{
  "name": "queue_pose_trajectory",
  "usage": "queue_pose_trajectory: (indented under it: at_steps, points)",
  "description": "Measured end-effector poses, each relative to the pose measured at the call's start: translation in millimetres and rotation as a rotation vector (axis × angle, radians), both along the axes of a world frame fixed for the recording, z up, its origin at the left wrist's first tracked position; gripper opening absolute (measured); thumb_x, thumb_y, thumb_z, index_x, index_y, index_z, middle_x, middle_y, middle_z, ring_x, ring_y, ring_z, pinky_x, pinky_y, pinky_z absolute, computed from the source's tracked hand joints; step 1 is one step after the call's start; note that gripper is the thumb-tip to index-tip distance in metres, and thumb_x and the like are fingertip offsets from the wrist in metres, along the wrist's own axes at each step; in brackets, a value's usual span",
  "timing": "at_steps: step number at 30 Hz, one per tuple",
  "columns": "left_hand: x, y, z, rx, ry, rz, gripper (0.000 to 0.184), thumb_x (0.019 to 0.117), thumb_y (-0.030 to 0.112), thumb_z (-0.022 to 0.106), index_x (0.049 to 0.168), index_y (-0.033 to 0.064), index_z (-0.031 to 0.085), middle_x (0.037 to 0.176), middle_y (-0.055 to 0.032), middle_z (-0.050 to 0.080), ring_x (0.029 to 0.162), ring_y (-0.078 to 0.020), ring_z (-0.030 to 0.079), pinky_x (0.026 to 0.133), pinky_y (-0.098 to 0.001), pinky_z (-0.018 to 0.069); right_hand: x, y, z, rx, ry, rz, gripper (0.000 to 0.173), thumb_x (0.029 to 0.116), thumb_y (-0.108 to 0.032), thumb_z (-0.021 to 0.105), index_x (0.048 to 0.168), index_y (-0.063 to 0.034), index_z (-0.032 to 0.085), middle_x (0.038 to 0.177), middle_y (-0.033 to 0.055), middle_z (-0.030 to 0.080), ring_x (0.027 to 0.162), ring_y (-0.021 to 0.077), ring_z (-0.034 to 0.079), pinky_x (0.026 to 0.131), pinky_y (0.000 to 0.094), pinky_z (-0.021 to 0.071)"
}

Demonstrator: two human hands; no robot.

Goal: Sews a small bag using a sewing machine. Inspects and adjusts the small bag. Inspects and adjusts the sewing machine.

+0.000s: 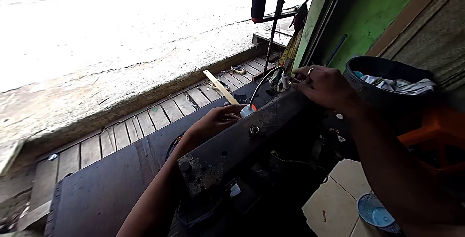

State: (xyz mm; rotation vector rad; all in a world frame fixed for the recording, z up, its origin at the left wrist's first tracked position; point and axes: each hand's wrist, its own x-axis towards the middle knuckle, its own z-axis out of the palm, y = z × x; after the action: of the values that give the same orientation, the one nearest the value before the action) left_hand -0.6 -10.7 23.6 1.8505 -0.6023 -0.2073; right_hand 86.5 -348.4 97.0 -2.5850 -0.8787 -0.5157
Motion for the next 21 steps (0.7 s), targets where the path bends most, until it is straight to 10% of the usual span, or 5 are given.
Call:
queue_pose_trajectory:
  at_steps: [6, 13, 17, 21]
  points:
    - [-60, 59, -13, 0.217, -0.167, 0.313, 0.029, 0.1014, 0.010, 0.062, 0.130, 0.0048, 0.066, 0.127, -0.0080, 0.070, 0.103, -0.0095, 0.072, 0.091, -0.0277, 0.0593, -12, 7, -1, 0.016, -0.026, 0.002, 0.041, 0.1020, -0.033, 0.065, 0.134, -0.0059, 0.065, 0.124, 0.0222, 0.066, 0.099, 0.0371, 0.069, 0.087, 0.0558, 0.0548]
    - [-238, 72, -41, 0.396, -0.429, 0.870, 0.018, 0.1000, 0.014, 0.064, 0.112, 0.0053, 0.073, 0.112, -0.0050, 0.073, 0.104, -0.0114, 0.071, 0.095, -0.0322, 0.0584, -144, -51, -67, 0.272, 0.478, 0.403, 0.036, 0.1044, -0.040, 0.057, 0.120, -0.0114, 0.071, 0.095, -0.0033, 0.073, 0.081, 0.0010, 0.068, 0.076, 0.0218, 0.0595]
    - [-292, 29, -72, 0.450, -0.423, 0.919, 0.019, 0.0968, 0.018, 0.069, 0.108, 0.0040, 0.075, 0.113, -0.0080, 0.072, 0.111, -0.0152, 0.068, 0.099, -0.0340, 0.0554, -184, -36, -114, 0.064, 0.463, 0.568, 0.034, 0.1020, -0.033, 0.057, 0.110, -0.0060, 0.076, 0.094, 0.0055, 0.075, 0.081, 0.0071, 0.070, 0.077, 0.0244, 0.0598]
    - [-299, 4, -113, 0.399, -0.427, 0.889, 0.020, 0.0979, 0.022, 0.068, 0.110, 0.0089, 0.076, 0.120, -0.0054, 0.070, 0.120, -0.0158, 0.064, 0.103, -0.0346, 0.0537, -171, -41, -75, 0.101, 0.255, 0.423, 0.033, 0.1031, -0.036, 0.057, 0.110, -0.0108, 0.077, 0.099, 0.0031, 0.076, 0.086, 0.0077, 0.071, 0.079, 0.0288, 0.0613]
